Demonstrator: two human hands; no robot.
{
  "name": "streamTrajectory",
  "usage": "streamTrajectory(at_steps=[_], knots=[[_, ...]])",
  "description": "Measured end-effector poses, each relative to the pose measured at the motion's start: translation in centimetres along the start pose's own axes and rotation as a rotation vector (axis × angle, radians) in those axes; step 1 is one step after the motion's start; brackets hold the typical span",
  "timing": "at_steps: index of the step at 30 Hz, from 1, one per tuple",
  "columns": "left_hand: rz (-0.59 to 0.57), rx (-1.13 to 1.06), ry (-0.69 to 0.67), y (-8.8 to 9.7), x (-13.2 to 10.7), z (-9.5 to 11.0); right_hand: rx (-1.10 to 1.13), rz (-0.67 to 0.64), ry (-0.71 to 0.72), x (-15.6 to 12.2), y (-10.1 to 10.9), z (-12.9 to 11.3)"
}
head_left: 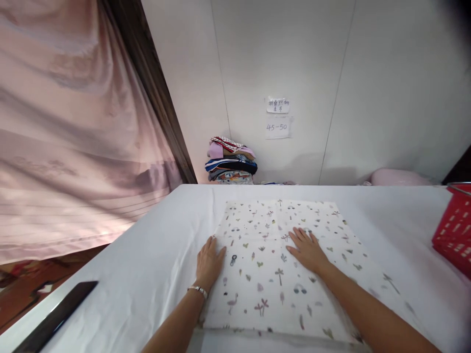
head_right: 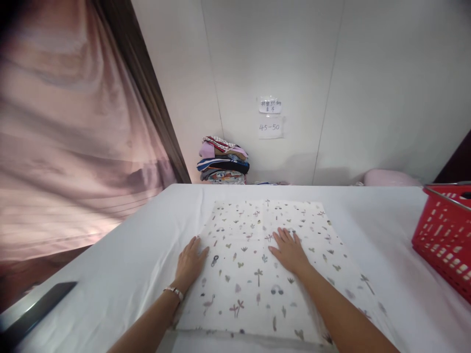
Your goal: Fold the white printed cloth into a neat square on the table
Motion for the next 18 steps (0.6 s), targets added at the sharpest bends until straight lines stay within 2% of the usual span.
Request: streamTrajectory(at_steps=[3,7,11,13,16,18], knots=[[-0.006,0.005,0.044,0.7,-1.0,-1.0,0.007,-0.016,0.003,0.0,0.1,-0.2],[-0.053,-0.028,0.069,1.3,-4.1,-3.2,0.038,-0.036,0.040,-1.8,-0.2,-0.7],[-0.127,-0.106,0.146,2.0,-7.8,-5.6,0.103,-0.075,0.150,-6.7,-0.7,-1.3],[-0.201,-0.144,0.207,2.2,-9.2,-6.6,0.133,-0.103,0.185,-9.6,-0.9,-1.3],[-0.306,-0.207,0.270,2.2,-10.3,-7.5,0.173,-0.108,0.196,-13.4,-0.7,-1.1],[-0.318,-0.251,0.287,2.3,-10.4,-8.0,0.191,-0.097,0.197,-15.5,-0.6,-0.8]])
Point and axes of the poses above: each hand's wrist, its own x-axis towards the middle knuckle, its own y-axis out of the back of the hand, z = x × y, the point moved 8 cm from there along x, towards the middle knuckle, and after that the axes turned 12 degrees about x, right-handed, at the moved point
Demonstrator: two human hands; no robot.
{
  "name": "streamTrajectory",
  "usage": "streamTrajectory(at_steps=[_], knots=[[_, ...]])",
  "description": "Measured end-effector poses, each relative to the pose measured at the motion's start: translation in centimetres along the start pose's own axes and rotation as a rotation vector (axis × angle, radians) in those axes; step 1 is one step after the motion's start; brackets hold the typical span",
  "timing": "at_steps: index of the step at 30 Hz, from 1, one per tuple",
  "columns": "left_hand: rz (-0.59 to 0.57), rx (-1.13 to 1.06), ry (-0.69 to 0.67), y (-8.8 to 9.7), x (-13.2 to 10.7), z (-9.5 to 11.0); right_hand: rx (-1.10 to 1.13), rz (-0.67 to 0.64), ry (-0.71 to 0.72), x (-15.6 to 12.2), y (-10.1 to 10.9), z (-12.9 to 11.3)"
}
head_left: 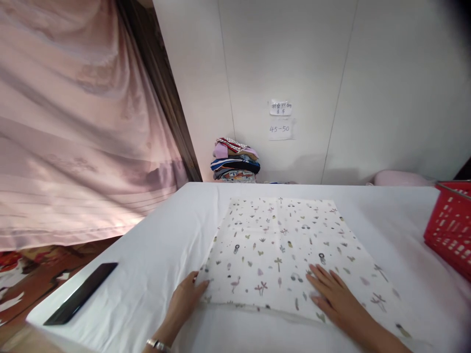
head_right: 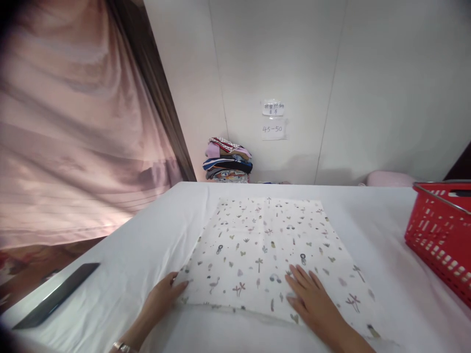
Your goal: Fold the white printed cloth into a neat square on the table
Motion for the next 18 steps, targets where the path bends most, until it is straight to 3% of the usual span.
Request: streamTrajectory(at_steps=[6,11,15,18], knots=[[-0.008,-0.169,-0.023,-0.7,0.2,-1.4,-0.056,0.093,0.104,-5.4,0.4,1.5],[0.007,-0.293,-0.028,-0.9,-0.2,-1.7,-0.216,0.217,0.088,-9.6,1.4,6.6],[-0.024,-0.451,0.058,-0.9,-0.6,-1.7,-0.292,0.355,0.066,-12.7,2.5,11.2],[-0.008,-0.535,0.112,-0.6,-0.9,-1.5,-0.331,0.384,0.060,-13.8,2.7,13.1]])
Point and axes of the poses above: each hand's wrist, its own x-axis towards the middle knuckle, its own y-axis out of the back of the hand, z = x × y, the point moved 8 cm from there along x, towards the middle knuckle, and after that the axes turned 12 degrees about x, right-handed, at the moved point
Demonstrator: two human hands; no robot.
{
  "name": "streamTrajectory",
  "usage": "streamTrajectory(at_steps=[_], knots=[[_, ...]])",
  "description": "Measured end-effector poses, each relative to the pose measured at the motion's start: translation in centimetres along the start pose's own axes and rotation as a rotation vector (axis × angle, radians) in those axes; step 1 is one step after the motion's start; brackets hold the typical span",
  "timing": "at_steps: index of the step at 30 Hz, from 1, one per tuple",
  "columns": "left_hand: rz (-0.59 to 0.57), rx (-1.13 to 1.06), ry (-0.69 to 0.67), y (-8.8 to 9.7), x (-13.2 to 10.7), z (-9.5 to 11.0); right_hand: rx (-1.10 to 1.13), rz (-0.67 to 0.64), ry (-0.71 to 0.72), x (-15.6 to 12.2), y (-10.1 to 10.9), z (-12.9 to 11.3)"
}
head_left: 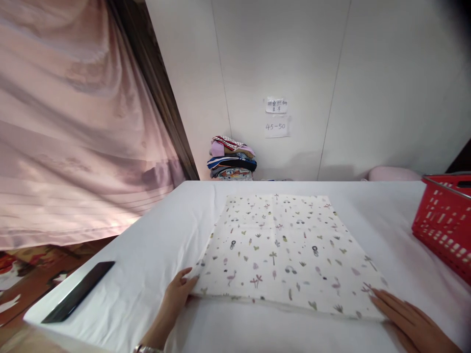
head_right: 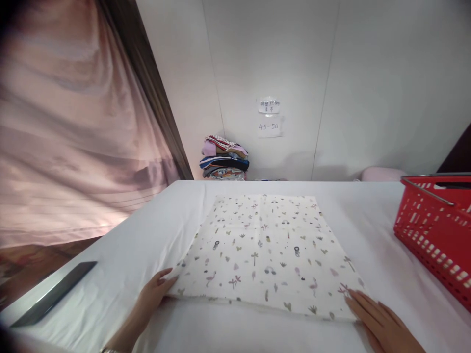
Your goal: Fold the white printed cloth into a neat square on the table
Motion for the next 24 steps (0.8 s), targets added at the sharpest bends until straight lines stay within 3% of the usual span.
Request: streamTrajectory(at_steps=[4,9,12,14,17,20,22,24], knots=[[0.038,0.046,0.034,0.1,-0.4,0.6,-0.004,0.000,0.026,0.2,-0.4,-0.1],[-0.152,-0.112,0.098,-1.6,-0.9,2.8,-0.029,0.028,0.001,1.3,-0.8,-0.6],[-0.141,-0.215,0.035,-2.0,-0.6,7.5,-0.048,0.043,0.002,1.6,-0.6,-1.2],[-0.181,-0.306,-0.088,-3.5,-0.6,12.7,-0.054,0.053,-0.008,1.6,-0.5,-1.5],[-0.263,-0.289,-0.360,-7.9,-2.8,21.6,-0.053,0.047,-0.043,1.7,-0.4,-1.7],[-0.280,-0.070,-0.680,-14.3,-8.1,28.5,-0.053,0.022,-0.081,1.6,-0.6,-2.0],[-0.406,0.115,-0.858,-19.9,-12.9,30.3,-0.049,0.029,-0.095,1.4,-0.4,-2.3],[-0.537,0.284,-1.003,-24.8,-17.4,30.0,-0.038,0.053,-0.114,1.2,0.0,-2.7]])
Point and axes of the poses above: each hand's wrist, its own x-axis towards the middle knuckle, its own y-axis out of the back of the hand, z = x × y, the point moved 8 cm from there along x, towards the middle knuckle, and after that the axes turned 12 degrees about x, right-handed, at the moved point
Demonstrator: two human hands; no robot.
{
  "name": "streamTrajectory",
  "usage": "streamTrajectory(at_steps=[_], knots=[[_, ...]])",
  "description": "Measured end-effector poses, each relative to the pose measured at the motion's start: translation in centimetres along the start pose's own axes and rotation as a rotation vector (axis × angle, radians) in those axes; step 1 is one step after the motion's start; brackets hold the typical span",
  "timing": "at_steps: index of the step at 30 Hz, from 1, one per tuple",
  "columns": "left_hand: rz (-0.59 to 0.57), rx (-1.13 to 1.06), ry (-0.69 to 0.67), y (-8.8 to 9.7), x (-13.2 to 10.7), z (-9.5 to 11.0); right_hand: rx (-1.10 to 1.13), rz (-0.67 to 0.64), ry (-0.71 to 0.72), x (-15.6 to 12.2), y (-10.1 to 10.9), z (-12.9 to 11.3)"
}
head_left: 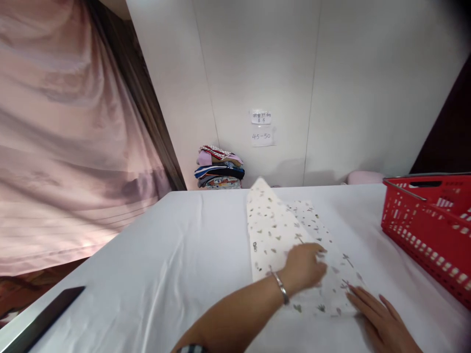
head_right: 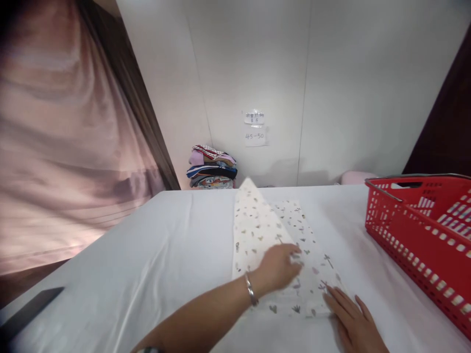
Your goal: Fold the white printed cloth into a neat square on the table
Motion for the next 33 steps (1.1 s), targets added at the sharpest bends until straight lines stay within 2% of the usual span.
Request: streamTrajectory(at_steps=[2,4,7,12,16,19,23,26,28,30,33], knots=[[-0.112,0.082,-0.050,-4.5,-0.6,1.5,0.025,0.022,-0.019,-0.2,0.5,-0.4],[-0.184,0.119,-0.098,-7.8,-1.5,1.8,0.054,0.041,-0.025,-0.3,1.1,-0.7],[-0.205,0.143,-0.161,-9.9,-2.8,1.4,0.092,0.088,-0.005,-0.2,2.2,-1.3],[-0.120,0.163,-0.160,-9.6,-4.0,0.3,0.205,0.204,-0.023,-0.2,3.8,-1.5],[-0.089,0.267,-0.202,-9.6,-4.7,0.1,0.462,0.253,-0.131,-0.2,4.3,-2.0],[-0.059,0.297,-0.247,-9.0,-4.7,0.3,0.788,0.244,-0.378,0.3,3.6,-2.3],[0.043,0.324,-0.296,-7.4,-4.7,1.1,1.331,0.124,-0.782,1.8,2.2,-3.7],[0.049,0.381,-0.395,-7.5,-5.3,1.8,1.609,0.076,-0.992,3.2,2.4,-5.0],[0.043,0.406,-0.414,-7.8,-5.7,1.7,1.647,0.019,-1.031,4.3,2.4,-5.3],[0.050,0.412,-0.393,-7.8,-5.9,1.5,1.641,-0.051,-1.009,5.5,2.3,-5.5],[0.080,0.429,-0.339,-6.7,-5.8,1.2,1.600,-0.054,-0.933,7.5,3.2,-5.0]])
Point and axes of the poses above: each hand's wrist, its own x-axis towards the middle knuckle, its own y-axis out of the back of the hand, z = x × y, the point moved 8 cm from there along x, towards the middle knuckle, and after that the axes turned 12 degrees about x, right-handed, at the moved point
